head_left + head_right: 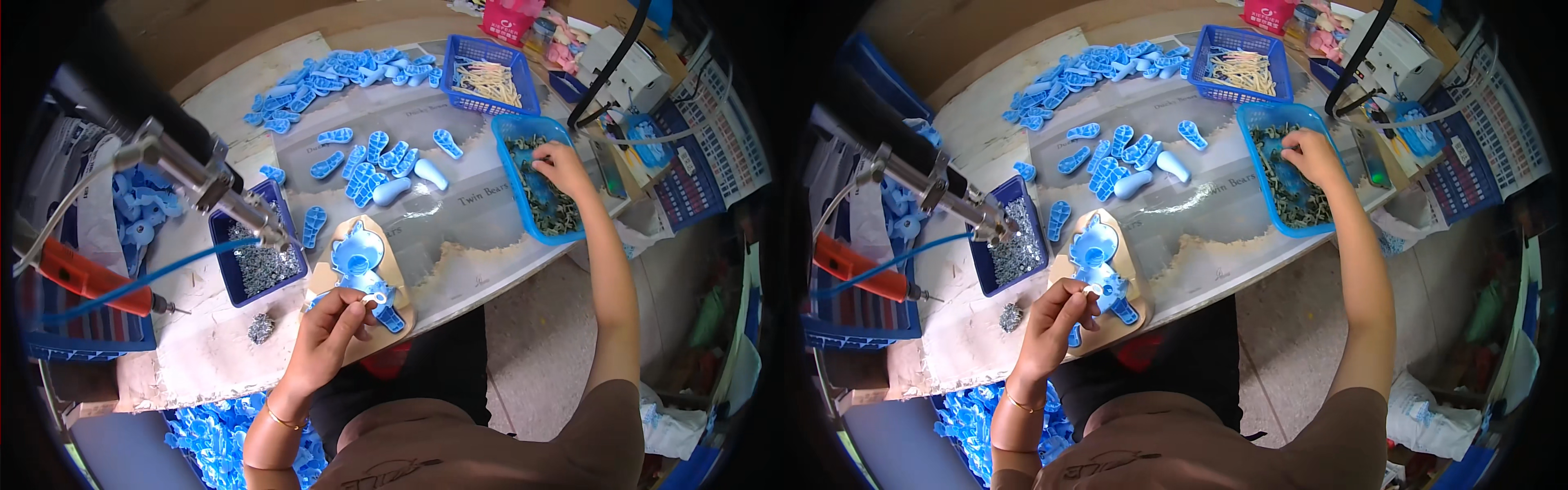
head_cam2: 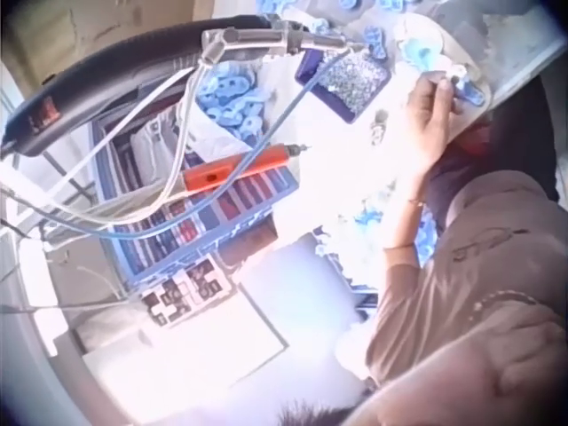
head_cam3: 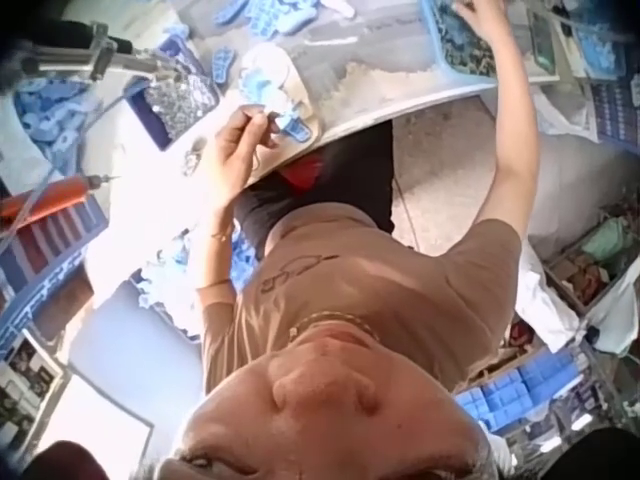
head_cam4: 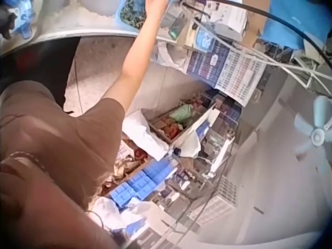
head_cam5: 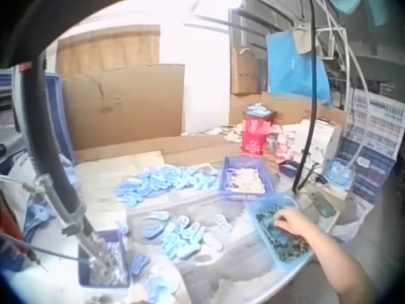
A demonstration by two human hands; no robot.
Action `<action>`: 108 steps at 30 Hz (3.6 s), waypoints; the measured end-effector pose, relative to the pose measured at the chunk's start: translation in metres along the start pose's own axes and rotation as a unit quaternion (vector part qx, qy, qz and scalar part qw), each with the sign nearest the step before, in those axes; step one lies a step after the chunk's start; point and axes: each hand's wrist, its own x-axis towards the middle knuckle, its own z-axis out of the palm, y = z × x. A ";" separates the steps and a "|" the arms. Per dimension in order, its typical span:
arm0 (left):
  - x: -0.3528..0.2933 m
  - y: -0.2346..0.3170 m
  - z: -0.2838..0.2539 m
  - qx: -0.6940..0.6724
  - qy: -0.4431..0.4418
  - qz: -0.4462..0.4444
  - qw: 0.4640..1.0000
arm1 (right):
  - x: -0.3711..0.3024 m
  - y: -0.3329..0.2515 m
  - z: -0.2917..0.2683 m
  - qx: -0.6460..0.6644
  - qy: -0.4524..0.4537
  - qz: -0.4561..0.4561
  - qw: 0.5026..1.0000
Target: Assembling blue plastic toy parts by placing them in a mold and using an overhead assembly tool.
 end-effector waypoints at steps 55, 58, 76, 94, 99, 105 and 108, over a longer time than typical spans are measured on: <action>-0.012 -0.003 -0.003 0.115 0.089 0.028 0.989 | -0.066 -0.239 0.036 0.394 -0.330 -0.123 0.849; -0.011 -0.004 -0.002 0.060 0.107 0.052 0.991 | -0.067 -0.257 0.048 0.456 -0.375 -0.052 0.806; -0.010 -0.011 -0.001 0.129 0.132 0.038 0.982 | -0.072 -0.267 0.051 0.445 -0.392 -0.025 0.805; -0.012 -0.012 -0.010 0.309 0.135 0.146 0.930 | -0.090 -0.267 0.061 0.346 -0.238 -0.245 0.873; -0.015 -0.006 -0.025 0.468 0.187 0.234 0.832 | -0.076 -0.254 0.071 0.390 -0.298 -0.078 0.868; -0.013 -0.024 -0.029 0.488 0.180 0.178 0.835 | -0.076 -0.255 0.086 0.408 -0.341 -0.037 0.846; -0.008 -0.031 -0.029 0.490 0.185 0.175 0.834 | -0.076 -0.259 0.084 0.353 -0.349 -0.036 0.867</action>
